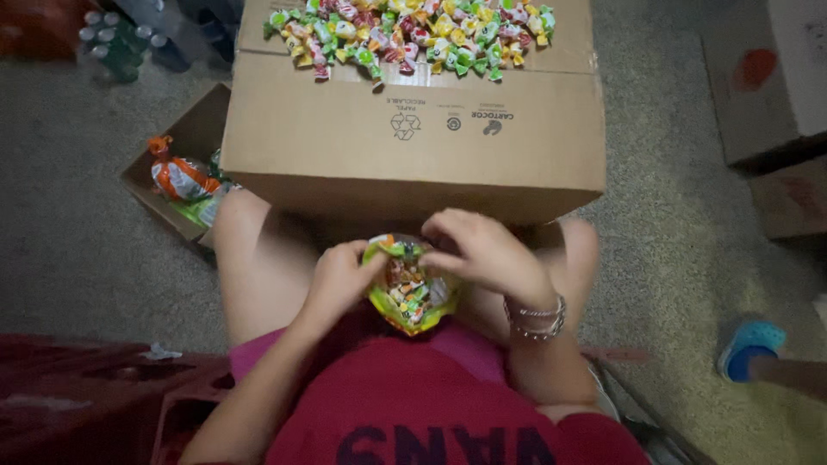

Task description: The person sorts candy by picking individual pieces from a large pile on a cardboard box and placing them into a smaller plastic bag held in their lap.

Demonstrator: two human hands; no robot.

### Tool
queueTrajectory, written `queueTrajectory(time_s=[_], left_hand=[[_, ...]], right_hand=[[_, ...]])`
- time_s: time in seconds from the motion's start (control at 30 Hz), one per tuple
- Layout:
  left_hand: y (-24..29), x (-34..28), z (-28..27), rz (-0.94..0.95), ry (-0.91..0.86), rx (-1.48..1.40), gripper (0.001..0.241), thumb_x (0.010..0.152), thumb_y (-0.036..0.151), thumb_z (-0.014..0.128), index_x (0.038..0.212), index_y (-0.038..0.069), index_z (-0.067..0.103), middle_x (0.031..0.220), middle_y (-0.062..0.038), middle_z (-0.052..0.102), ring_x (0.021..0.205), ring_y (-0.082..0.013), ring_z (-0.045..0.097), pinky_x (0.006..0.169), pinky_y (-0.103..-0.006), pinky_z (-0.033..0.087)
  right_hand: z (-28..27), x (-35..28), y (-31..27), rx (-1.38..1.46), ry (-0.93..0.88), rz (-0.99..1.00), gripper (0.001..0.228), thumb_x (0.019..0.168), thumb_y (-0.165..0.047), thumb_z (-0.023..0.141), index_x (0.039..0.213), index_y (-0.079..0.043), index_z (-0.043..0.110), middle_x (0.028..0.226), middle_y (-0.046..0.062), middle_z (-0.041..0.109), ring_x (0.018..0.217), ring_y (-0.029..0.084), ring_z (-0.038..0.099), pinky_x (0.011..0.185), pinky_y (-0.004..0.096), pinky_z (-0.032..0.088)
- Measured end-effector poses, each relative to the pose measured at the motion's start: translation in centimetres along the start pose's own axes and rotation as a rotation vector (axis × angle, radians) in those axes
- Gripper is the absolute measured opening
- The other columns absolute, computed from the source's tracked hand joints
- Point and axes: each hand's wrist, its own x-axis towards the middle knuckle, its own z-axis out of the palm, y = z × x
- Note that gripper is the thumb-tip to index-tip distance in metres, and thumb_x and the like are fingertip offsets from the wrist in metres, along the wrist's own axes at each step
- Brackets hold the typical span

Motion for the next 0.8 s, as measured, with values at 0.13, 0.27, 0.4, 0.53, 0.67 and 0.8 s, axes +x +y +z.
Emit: queueTrajectory(time_s=[0.13,0.27,0.4,0.53,0.67,0.8], left_hand=[[-1.2,-0.9,-0.3,-0.088,-0.095,0.224,0.048,0.081,0.054,0.064,0.098,0.010,0.071,0.090,-0.022,0.076,0.101,-0.0452,0.071,0.089,-0.0552,0.054],[-6.2,1.3,3.8,-0.058,-0.013,-0.410,0.029,0.081,0.022,0.067,0.107,0.009,0.073,0.085,-0.009,0.074,0.085,-0.0268,0.071,0.076,-0.0402,0.059],[-5.8,1.8,5.1,-0.126,0.063,-1.285,0.015,0.093,0.008,0.063,0.105,0.001,0.068,0.078,-0.007,0.070,0.064,-0.0122,0.069,0.062,-0.0281,0.060],[-5.2,2.0,4.8,-0.161,0.090,-1.437,0.012,0.096,0.011,0.066,0.097,0.001,0.071,0.087,-0.012,0.071,0.078,-0.0197,0.070,0.075,-0.0357,0.062],[-6.6,3.4,5.5,-0.315,0.003,-1.567,0.022,0.090,0.014,0.070,0.106,0.000,0.073,0.093,-0.019,0.075,0.084,-0.0294,0.075,0.079,-0.0458,0.063],[-7.2,4.0,4.1,-0.384,-0.125,-1.582,0.035,0.087,0.017,0.065,0.121,0.005,0.066,0.102,-0.019,0.073,0.091,-0.0327,0.076,0.084,-0.0478,0.062]], right_hand=[[6.9,-2.0,3.0,-0.109,-0.091,0.308,0.072,0.085,-0.053,0.077,0.136,-0.008,0.054,0.128,0.025,0.061,0.117,0.049,0.063,0.095,0.060,0.053],[14.8,-4.2,7.5,0.185,0.055,0.528,0.039,0.084,-0.036,0.076,0.108,-0.009,0.060,0.099,0.017,0.067,0.098,0.039,0.069,0.083,0.049,0.054],[19.0,-4.3,10.9,1.123,0.487,0.528,0.017,0.087,-0.005,0.070,0.101,-0.009,0.060,0.089,-0.002,0.067,0.079,0.013,0.064,0.076,0.024,0.051],[18.8,-3.4,11.0,1.665,0.572,0.524,0.013,0.098,-0.004,0.061,0.109,-0.007,0.058,0.092,0.007,0.068,0.081,0.018,0.070,0.075,0.031,0.060],[17.6,-2.4,9.0,1.839,0.598,0.524,0.016,0.098,-0.001,0.059,0.112,-0.007,0.058,0.101,0.009,0.068,0.088,0.023,0.067,0.070,0.035,0.055],[17.0,-2.0,7.9,1.872,0.596,0.570,0.016,0.097,-0.004,0.061,0.113,-0.006,0.058,0.100,0.007,0.070,0.083,0.020,0.066,0.067,0.033,0.053]])
